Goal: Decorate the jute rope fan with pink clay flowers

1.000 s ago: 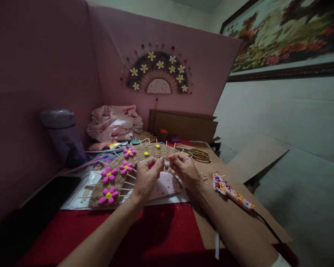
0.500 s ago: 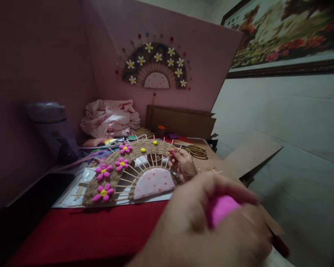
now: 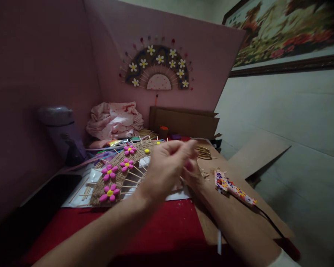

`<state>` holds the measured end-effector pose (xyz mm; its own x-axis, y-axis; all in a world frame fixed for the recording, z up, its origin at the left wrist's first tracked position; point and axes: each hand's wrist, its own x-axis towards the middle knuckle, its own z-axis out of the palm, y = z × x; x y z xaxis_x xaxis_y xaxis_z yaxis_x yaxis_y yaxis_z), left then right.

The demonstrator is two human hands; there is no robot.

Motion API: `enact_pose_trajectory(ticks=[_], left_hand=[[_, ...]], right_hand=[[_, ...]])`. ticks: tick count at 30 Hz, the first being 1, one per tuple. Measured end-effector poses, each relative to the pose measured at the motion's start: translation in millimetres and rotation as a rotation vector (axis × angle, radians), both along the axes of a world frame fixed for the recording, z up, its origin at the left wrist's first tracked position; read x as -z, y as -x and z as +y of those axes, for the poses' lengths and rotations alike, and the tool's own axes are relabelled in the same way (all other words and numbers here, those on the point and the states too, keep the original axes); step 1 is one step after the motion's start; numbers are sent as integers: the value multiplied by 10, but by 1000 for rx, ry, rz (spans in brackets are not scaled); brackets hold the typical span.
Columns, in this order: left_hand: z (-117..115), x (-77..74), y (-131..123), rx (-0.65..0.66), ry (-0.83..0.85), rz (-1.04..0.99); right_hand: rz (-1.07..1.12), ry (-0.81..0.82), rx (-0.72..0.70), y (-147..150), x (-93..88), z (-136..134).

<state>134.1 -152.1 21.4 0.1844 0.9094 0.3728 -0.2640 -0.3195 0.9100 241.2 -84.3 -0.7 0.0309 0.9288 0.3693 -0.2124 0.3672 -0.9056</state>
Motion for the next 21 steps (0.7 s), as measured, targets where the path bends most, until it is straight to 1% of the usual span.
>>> enact_pose_trajectory(ticks=[1, 2, 3, 4, 5, 7, 8, 9, 10, 11, 13, 16, 19, 21], left_hand=[[261, -465, 100, -69, -30, 13], [441, -723, 195, -115, -48, 41], [552, -796, 279, -159, -50, 66], [611, -731, 348, -165, -37, 105], [635, -581, 400, -187, -15, 137], [641, -226, 457, -209, -7, 222], [639, -89, 469, -209, -12, 267], [637, 0, 474, -210, -21, 292], [636, 42, 475, -210, -42, 323], [634, 49, 476, -204, -60, 343], [626, 7, 480, -167, -84, 354], [606, -33, 488, -121, -81, 344], [586, 2, 495, -100, -24, 318], [578, 26, 503, -36, 73, 265]], right_hand=[[20, 6, -9, 10, -8, -10], [48, 18, -22, 22, -19, -21], [69, 26, -34, 34, -33, -31], [80, 30, -42, 45, -48, -40], [80, 31, -47, 55, -62, -47], [52, 16, -44, 70, -81, -58], [27, 3, -39, 74, -83, -62], [-1, -17, -30, 78, -81, -66], [-32, -44, -16, 81, -74, -71], [-69, -75, 2, 82, -63, -78], [-177, -167, 59, 82, -38, -100], [-420, -363, 173, 71, -17, -148], [-589, -518, 232, 55, -26, -187], [-632, -567, 238, 47, -37, -196]])
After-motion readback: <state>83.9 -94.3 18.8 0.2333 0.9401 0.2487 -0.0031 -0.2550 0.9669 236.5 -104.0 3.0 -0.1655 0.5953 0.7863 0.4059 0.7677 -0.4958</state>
